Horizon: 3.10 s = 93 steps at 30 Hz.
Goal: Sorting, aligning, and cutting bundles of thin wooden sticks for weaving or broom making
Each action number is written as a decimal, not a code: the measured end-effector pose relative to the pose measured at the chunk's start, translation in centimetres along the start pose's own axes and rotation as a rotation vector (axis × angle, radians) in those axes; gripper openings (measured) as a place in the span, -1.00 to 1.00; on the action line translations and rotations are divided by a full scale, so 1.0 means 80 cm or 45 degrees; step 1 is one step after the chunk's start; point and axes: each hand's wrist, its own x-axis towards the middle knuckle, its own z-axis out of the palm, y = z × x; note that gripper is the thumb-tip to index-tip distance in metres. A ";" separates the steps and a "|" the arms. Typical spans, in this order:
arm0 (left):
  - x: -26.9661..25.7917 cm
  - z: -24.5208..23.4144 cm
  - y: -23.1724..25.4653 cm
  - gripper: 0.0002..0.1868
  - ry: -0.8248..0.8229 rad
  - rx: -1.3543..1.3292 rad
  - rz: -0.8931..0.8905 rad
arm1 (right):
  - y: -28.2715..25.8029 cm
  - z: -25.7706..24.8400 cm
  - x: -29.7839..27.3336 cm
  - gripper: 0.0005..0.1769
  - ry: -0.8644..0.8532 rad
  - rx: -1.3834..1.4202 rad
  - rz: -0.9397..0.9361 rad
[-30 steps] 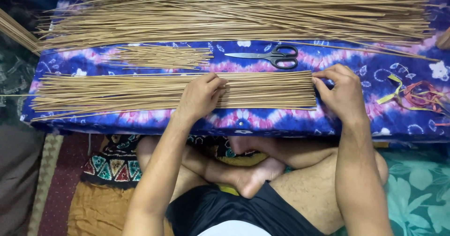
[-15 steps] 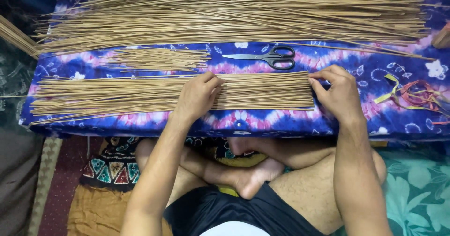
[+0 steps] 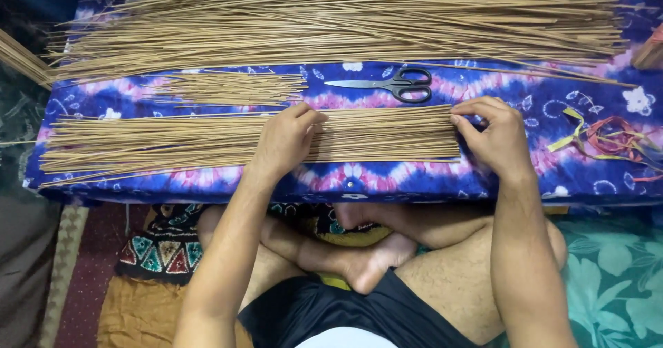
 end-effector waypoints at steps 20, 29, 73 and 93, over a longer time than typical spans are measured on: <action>0.017 -0.066 0.045 -0.81 0.001 -0.342 0.104 | 0.026 0.051 -0.003 -0.65 0.711 1.395 0.695; 0.020 -0.062 0.044 -0.89 0.078 -0.420 0.098 | 0.036 0.069 -0.005 -0.84 0.932 1.366 0.649; -0.032 -0.012 0.058 -0.89 0.250 0.071 0.101 | -0.173 0.080 0.011 -0.92 -0.414 -0.418 -0.506; -0.043 -0.013 0.048 -0.88 0.295 0.114 0.104 | -0.194 0.096 0.011 -0.86 -0.527 -0.511 -0.404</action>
